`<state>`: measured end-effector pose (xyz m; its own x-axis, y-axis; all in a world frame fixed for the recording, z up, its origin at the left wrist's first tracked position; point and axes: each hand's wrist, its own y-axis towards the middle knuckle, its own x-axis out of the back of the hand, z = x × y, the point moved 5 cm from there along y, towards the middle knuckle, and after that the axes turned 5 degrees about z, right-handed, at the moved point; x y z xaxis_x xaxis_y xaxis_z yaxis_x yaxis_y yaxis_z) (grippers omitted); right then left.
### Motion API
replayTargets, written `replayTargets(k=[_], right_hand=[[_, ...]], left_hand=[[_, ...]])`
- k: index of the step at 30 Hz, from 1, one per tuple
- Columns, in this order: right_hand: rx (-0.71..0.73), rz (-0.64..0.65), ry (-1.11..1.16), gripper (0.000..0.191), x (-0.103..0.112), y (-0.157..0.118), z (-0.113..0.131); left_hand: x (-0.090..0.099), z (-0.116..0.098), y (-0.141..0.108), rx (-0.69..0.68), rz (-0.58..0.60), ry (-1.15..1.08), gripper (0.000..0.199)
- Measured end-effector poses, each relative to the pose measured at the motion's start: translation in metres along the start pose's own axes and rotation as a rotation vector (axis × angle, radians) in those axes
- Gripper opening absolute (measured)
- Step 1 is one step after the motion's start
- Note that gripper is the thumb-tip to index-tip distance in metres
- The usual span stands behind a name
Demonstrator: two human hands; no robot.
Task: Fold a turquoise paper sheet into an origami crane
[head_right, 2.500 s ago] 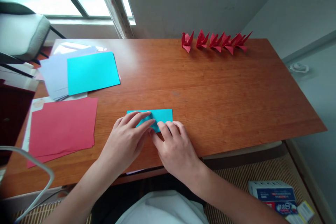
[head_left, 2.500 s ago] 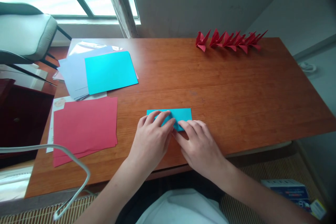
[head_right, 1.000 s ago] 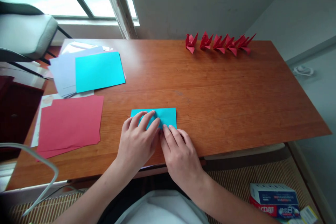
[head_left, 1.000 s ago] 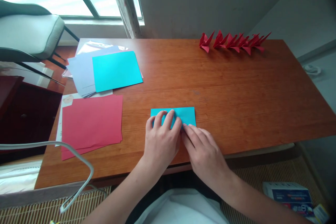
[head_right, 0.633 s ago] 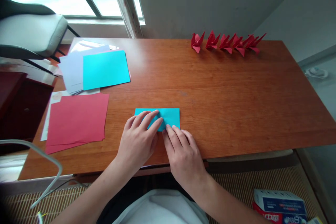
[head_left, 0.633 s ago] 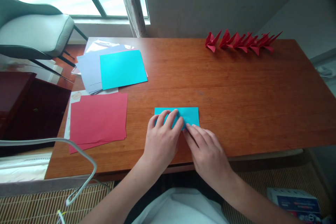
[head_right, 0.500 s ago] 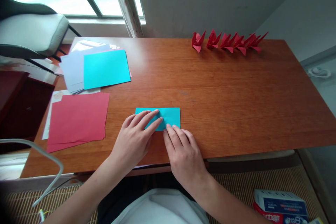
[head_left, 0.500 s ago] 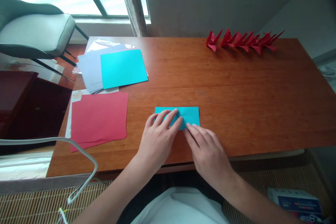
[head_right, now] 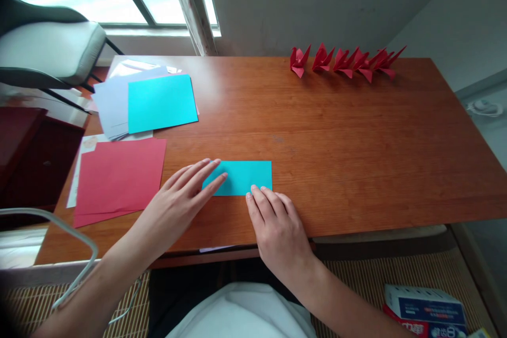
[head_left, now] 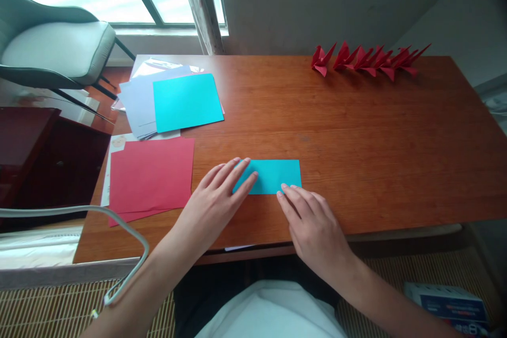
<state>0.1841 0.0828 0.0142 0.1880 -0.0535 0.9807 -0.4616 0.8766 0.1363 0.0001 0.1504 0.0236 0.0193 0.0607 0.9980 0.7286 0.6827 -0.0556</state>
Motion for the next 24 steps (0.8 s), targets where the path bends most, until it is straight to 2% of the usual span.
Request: replayTargets(k=[2,4,6,9,13,19,24], right_hand=[[0.000,0.011,0.025,0.043,0.001,0.001,-0.001],[-0.004,0.014,0.056,0.041,0.003,0.003,-0.004],[-0.020,0.004,0.085,0.034,0.004,0.007,-0.007],[-0.027,-0.047,0.107,0.027,0.006,0.018,-0.012],[0.086,-0.099,0.088,0.028,0.004,0.036,-0.011],[0.202,-0.166,0.045,0.019,0.001,0.050,-0.013],[0.159,-0.137,0.118,0.019,0.002,0.049,-0.017]], left_hand=[[0.004,0.008,-0.014,0.151,-0.056,0.017,0.059],[0.008,0.011,-0.029,0.264,-0.164,-0.034,0.058],[0.009,0.006,-0.040,0.299,-0.273,-0.086,0.053],[0.006,-0.010,-0.042,0.218,-0.347,-0.112,0.044],[0.002,-0.027,-0.028,0.116,-0.400,-0.141,0.033],[0.001,-0.032,-0.003,0.088,-0.404,-0.132,0.017],[0.001,-0.030,0.007,0.025,-0.407,-0.069,0.015]])
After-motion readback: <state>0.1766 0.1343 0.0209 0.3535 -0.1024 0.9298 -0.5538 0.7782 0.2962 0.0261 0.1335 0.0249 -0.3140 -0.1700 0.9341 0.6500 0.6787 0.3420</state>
